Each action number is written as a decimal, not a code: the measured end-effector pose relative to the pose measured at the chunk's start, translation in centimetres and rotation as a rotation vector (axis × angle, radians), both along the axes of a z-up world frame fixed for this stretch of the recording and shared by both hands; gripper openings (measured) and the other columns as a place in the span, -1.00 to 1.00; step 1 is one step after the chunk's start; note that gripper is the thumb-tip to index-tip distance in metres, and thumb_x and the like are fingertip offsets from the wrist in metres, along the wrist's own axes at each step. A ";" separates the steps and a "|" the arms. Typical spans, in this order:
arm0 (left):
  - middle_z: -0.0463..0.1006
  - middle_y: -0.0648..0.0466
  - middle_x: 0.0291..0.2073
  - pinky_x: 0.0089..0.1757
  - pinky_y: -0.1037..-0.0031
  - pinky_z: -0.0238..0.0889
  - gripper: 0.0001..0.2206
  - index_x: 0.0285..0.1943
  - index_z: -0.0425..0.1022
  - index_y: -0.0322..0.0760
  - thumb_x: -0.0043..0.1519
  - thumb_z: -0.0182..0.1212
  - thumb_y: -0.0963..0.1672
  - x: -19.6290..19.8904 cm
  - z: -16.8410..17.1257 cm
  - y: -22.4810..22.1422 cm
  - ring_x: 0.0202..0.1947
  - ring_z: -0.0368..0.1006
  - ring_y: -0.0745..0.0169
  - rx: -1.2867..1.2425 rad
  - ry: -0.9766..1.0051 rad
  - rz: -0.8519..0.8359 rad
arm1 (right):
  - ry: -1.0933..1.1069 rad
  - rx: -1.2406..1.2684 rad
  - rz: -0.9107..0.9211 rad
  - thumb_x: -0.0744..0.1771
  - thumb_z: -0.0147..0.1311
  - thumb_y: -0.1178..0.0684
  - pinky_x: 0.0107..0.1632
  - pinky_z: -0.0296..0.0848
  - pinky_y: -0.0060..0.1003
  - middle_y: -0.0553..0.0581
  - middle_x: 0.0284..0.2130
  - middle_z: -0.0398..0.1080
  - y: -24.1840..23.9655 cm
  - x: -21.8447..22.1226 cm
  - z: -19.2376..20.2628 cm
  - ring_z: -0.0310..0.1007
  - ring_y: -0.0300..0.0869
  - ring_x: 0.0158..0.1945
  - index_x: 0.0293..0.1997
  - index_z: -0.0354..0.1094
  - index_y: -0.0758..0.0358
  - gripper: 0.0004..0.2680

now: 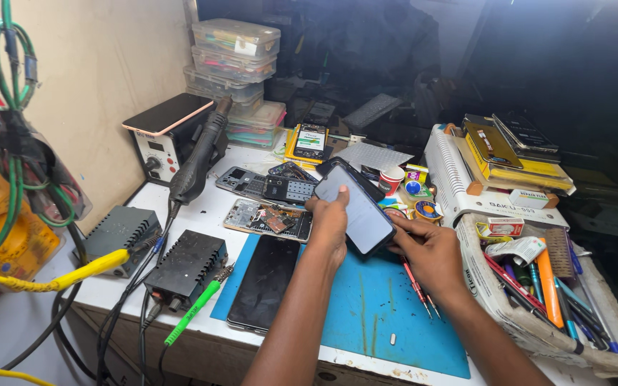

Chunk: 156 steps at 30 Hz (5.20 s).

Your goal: The person holds a mobile phone internal frame and uses their hands to press components into place before fitting the main circuit board and battery.

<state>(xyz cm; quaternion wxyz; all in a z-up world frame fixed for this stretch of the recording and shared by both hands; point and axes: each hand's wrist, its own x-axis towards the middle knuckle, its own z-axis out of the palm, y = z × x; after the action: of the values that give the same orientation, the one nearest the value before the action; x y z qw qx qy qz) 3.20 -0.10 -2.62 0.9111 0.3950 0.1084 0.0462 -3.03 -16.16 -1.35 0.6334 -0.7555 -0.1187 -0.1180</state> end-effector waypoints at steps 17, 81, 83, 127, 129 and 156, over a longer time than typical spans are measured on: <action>0.40 -0.21 0.13 0.02 0.35 0.37 -0.49 0.33 -0.11 -0.37 0.30 0.10 -0.17 -1.8 1.3 0.2 0.11 0.45 0.09 0.349 -0.039 0.149 | 0.479 0.382 0.157 0.36 -0.01 0.21 0.00 0.61 -0.25 0.32 -0.16 0.54 -1.0 0.9 -0.4 0.58 -0.13 -0.15 0.17 0.37 0.50 -0.73; 0.49 -0.18 0.10 0.04 0.33 0.38 -0.50 0.27 0.19 -0.35 0.18 0.31 -0.21 -2.4 1.9 -0.6 0.06 0.49 0.08 0.223 -0.259 0.160 | 0.378 0.226 0.155 0.27 0.23 0.11 -0.26 0.65 -0.28 0.35 -0.38 0.54 0.6 -0.7 1.0 0.64 -0.05 -0.32 -0.05 0.15 0.32 -0.72; 0.52 -0.22 0.03 -0.04 0.26 0.46 -0.57 0.21 0.25 -0.37 0.17 0.28 -0.24 -2.1 1.7 -0.3 -0.04 0.54 0.00 0.044 -0.299 0.104 | 0.367 0.176 0.164 0.27 0.24 0.10 -0.26 0.65 -0.30 0.31 -0.37 0.56 0.7 -0.9 0.8 0.65 -0.07 -0.30 -0.03 0.17 0.33 -0.71; 0.61 -0.08 -0.17 -0.01 0.23 0.46 -0.76 0.00 0.48 -0.35 0.28 0.24 -0.08 0.3 0.0 2.5 -0.08 0.56 0.07 -0.414 -0.501 -0.081 | 0.209 0.071 0.244 0.31 0.17 0.00 -0.18 0.64 -0.30 0.18 -0.24 0.60 -0.7 0.2 -0.7 0.62 -0.19 -0.24 0.16 0.42 0.35 -0.66; 0.61 -0.09 -0.17 -0.03 0.24 0.47 -0.76 0.00 0.49 -0.36 0.27 0.25 -0.09 -0.3 0.6 2.6 -0.09 0.56 0.07 -0.409 -0.499 -0.064 | 0.206 0.070 0.247 0.31 0.17 0.00 -0.18 0.64 -0.32 0.18 -0.23 0.61 -0.4 -0.1 -0.1 0.62 -0.22 -0.24 0.16 0.40 0.38 -0.65; 0.62 -0.02 -0.26 -0.14 0.37 0.52 -0.67 0.02 0.52 -0.39 0.11 0.43 -0.16 -4.1 3.6 1.8 -0.19 0.59 0.20 -0.143 -0.457 -0.180 | -0.094 -0.106 0.137 0.34 0.13 -0.02 -0.16 0.49 -0.46 0.09 -0.25 0.62 0.5 -2.1 0.4 0.51 -0.37 -0.24 0.10 0.51 0.35 -0.71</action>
<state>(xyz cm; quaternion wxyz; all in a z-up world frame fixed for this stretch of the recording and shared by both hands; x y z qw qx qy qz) -0.89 1.68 1.01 0.9381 0.3167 -0.1328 0.0452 -5.15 -15.68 -0.95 0.5929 -0.7718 -0.2055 -0.1033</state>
